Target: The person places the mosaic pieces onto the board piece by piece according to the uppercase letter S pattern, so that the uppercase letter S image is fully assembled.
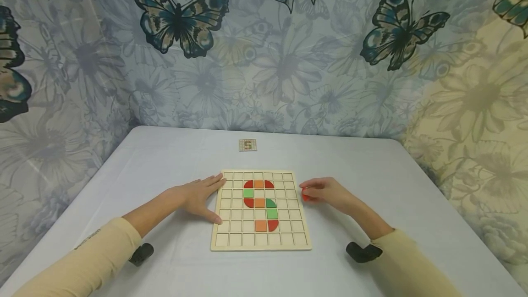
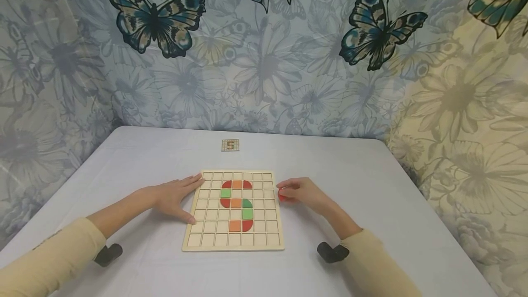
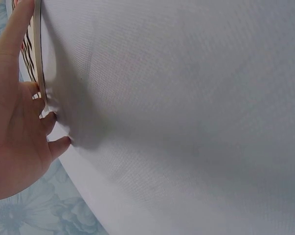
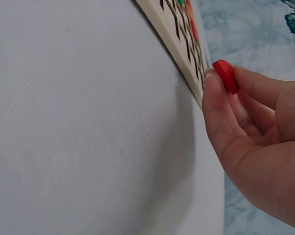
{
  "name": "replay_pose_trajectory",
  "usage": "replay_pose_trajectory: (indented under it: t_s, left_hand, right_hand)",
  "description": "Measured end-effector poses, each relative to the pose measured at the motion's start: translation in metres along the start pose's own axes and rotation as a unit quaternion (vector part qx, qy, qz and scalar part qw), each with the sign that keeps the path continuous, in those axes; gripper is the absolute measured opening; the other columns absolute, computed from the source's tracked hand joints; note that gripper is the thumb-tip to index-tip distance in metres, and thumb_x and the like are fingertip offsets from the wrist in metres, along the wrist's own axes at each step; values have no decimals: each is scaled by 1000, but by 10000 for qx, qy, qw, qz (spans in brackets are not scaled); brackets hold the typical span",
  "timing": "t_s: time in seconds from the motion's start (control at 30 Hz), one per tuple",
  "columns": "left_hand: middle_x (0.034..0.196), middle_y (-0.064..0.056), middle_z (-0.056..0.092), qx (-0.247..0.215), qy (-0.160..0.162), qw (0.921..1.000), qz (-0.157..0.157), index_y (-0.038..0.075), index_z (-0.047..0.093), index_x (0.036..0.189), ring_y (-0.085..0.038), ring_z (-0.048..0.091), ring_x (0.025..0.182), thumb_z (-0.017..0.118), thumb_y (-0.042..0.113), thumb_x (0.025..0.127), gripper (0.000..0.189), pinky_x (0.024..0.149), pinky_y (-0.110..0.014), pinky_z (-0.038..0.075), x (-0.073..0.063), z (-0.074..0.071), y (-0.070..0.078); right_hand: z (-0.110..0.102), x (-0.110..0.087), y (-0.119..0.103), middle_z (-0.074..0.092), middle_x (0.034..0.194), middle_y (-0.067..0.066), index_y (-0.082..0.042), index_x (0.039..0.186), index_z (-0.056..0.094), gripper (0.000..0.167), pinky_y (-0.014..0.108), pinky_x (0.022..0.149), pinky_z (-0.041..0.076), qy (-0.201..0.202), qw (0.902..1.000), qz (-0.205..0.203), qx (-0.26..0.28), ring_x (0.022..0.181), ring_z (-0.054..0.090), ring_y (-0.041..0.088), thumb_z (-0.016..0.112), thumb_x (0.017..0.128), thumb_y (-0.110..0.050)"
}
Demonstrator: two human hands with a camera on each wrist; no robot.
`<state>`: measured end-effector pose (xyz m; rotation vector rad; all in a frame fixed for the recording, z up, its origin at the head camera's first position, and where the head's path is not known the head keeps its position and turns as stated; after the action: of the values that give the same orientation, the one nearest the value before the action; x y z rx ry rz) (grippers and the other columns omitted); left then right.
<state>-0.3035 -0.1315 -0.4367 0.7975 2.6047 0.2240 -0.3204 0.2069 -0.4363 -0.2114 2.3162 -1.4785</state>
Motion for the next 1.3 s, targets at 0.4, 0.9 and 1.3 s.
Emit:
replay_pose_trajectory:
  t_s: [0.4, 0.9, 1.3]
  left_hand:
    - [158, -13, 5, -44, -17, 10000, 22, 5, 13, 153, -34, 11, 142, 64, 74, 71, 118, 110, -55, 16, 0, 1, 0]
    - [159, -10, 6, 11, 22, 10000, -54, 8, 15, 153, -31, 11, 143, 63, 75, 70, 118, 110, -53, 17, 1, 2, -2]
    - [159, -9, 6, 32, -1, 10000, -89, 8, 15, 154, -30, 12, 143, 64, 75, 70, 118, 111, -52, 17, 0, 0, -2]
  right_hand:
    - [32, 15, -17, 69, 101, 10, 3, 116, 65, 34, 33, 80, 54, -446, 9989, -40, 127, 90, 67, 20, 70, 88, -15]
    - [78, 29, -46, 71, 95, 8, 1, 108, 71, 25, 32, 73, 55, -1003, 9939, -390, -230, 79, 67, 16, 72, 86, -12]
    - [104, 34, -56, 70, 92, 5, -4, 101, 74, 18, 31, 70, 56, -1320, 9879, -566, -590, 77, 67, 16, 73, 85, -10]
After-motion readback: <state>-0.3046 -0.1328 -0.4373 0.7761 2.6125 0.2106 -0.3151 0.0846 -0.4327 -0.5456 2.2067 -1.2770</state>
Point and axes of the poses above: each hand's wrist, its own x-axis towards the middle knuckle, its own z-axis out of the palm, y = z × x, the point moved 6 cm from there along x, towards the middle knuckle
